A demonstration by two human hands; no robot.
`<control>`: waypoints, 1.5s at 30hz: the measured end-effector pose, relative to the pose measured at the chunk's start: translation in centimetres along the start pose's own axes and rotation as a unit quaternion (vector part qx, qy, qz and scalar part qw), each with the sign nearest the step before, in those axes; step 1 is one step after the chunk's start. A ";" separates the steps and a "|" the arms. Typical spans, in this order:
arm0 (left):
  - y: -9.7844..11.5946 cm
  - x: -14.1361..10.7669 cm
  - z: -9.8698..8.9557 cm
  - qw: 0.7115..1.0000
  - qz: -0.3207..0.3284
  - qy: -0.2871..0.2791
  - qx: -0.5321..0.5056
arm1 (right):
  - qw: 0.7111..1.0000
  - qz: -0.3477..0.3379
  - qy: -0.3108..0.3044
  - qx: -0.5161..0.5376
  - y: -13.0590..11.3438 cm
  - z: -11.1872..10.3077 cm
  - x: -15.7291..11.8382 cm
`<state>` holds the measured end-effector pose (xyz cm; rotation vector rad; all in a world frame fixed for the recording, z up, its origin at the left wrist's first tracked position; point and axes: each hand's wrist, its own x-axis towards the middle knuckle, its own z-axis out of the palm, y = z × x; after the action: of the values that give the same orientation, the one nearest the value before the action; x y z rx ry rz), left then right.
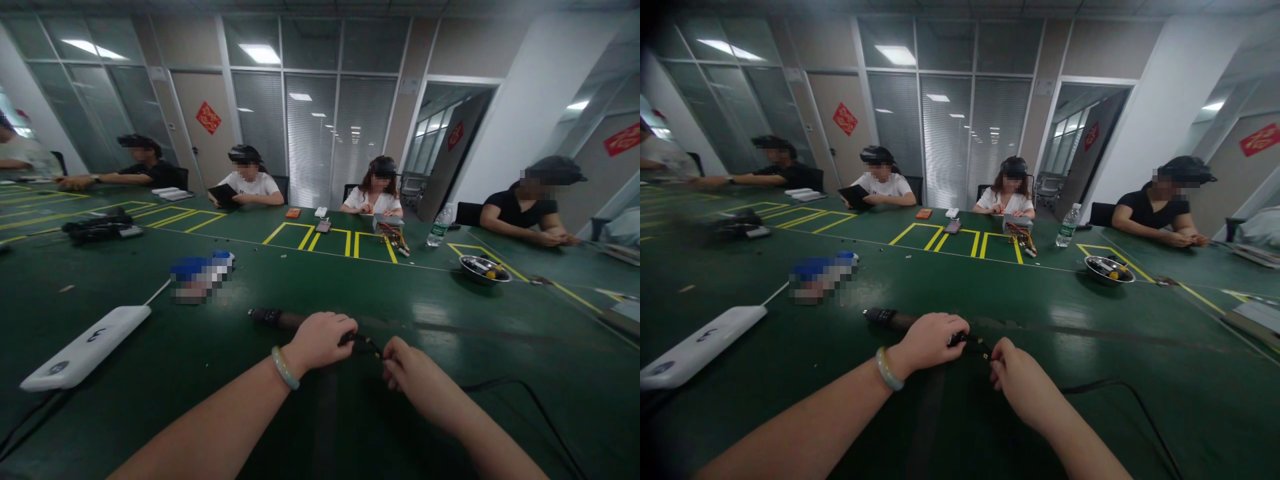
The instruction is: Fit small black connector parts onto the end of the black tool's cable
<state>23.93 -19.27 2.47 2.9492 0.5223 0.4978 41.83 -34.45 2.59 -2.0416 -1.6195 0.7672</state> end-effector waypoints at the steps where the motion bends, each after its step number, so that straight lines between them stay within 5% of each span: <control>1: 0.0 0.0 0.0 1.000 0.002 0.002 0.002 | 0.999 -0.001 -0.018 0.045 0.1 0.4 0.1; 9: -0.1 -0.3 0.1 1.000 0.018 0.003 0.013 | 0.964 -0.023 -0.051 0.260 2.8 2.2 3.1; 15: -0.3 -0.6 0.0 0.999 0.039 -0.001 0.002 | 0.986 -0.057 0.058 0.145 4.5 0.2 4.3; 20: -0.6 -0.6 0.1 0.998 0.066 0.001 -0.005 | 0.991 -0.105 0.081 0.016 3.7 -0.9 3.6; 27: -0.6 -0.6 0.3 0.998 0.070 0.002 -0.004 | 0.978 -0.074 0.184 -0.069 0.6 1.5 2.0; 33: -0.4 -0.6 0.2 0.998 0.060 0.003 -0.005 | 0.981 -0.098 0.161 -0.033 -0.1 3.4 2.2; 38: -0.5 -0.5 0.1 0.998 0.059 0.001 -0.005 | 0.986 -0.053 0.147 0.057 1.3 2.5 3.1; 45: -0.6 -0.5 0.7 0.997 0.068 0.015 -0.010 | 0.985 -0.055 0.158 0.040 2.6 1.4 3.9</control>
<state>23.54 -18.92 1.55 2.9760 0.3176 0.5584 43.49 -31.24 -0.73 -1.8874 -1.4795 0.4348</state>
